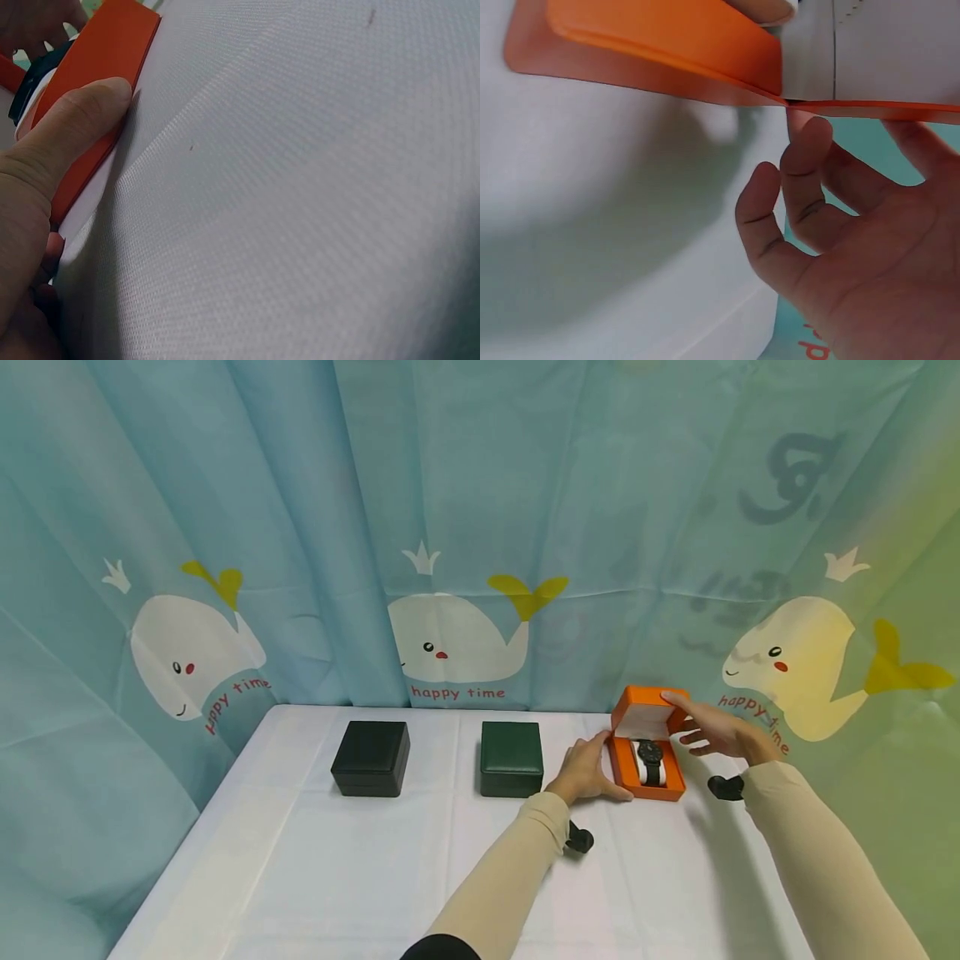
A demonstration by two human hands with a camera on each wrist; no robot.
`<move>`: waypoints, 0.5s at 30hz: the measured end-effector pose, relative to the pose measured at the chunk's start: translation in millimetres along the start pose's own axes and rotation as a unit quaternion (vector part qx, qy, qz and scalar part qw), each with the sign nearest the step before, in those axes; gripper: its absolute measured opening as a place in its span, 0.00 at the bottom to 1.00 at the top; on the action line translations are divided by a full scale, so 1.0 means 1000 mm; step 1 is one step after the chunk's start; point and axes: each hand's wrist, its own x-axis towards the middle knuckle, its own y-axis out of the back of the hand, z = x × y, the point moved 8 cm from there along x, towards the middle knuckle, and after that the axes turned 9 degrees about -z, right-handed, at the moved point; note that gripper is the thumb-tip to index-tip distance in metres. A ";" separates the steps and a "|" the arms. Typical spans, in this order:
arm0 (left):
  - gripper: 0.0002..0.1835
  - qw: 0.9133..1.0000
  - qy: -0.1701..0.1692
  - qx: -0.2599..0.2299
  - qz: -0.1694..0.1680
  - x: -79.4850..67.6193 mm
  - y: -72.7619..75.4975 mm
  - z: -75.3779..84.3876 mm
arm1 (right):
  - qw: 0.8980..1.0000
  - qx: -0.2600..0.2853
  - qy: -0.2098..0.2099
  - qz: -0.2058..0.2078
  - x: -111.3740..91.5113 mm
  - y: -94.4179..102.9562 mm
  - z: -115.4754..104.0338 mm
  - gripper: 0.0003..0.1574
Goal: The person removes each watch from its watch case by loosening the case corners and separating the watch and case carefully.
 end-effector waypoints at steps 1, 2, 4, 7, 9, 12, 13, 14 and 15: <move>0.63 1.000 0.001 -0.001 -0.001 0.000 0.000 0.000 | 1.000 0.004 -0.004 -0.002 0.000 0.000 0.000 0.64; 0.63 1.000 0.002 -0.001 -0.001 0.001 -0.001 0.000 | 1.000 0.006 -0.005 -0.004 0.000 0.000 -0.001 0.65; 0.63 1.000 0.002 -0.003 0.000 0.001 -0.001 0.001 | 1.000 0.009 -0.011 -0.007 0.001 0.000 -0.001 0.67; 0.62 1.000 0.002 -0.003 0.001 0.000 -0.001 0.001 | 1.000 0.014 -0.015 -0.012 0.001 -0.001 -0.001 0.68; 0.62 1.000 0.002 -0.005 0.001 0.000 0.000 0.001 | 1.000 0.015 -0.016 -0.014 0.001 -0.001 -0.002 0.69; 0.62 1.000 0.002 -0.005 0.000 0.001 0.000 0.001 | 1.000 0.018 -0.016 -0.017 0.001 -0.001 -0.002 0.69; 0.62 1.000 0.003 -0.005 0.000 0.001 -0.001 0.001 | 1.000 0.018 -0.016 -0.017 0.001 -0.001 -0.003 0.69; 0.62 1.000 0.003 -0.004 -0.001 0.001 -0.001 0.001 | 1.000 0.018 -0.016 -0.018 0.001 -0.001 -0.003 0.69; 0.62 1.000 0.003 -0.004 -0.001 0.001 -0.001 0.000 | 1.000 0.018 -0.016 -0.019 0.002 0.000 -0.002 0.70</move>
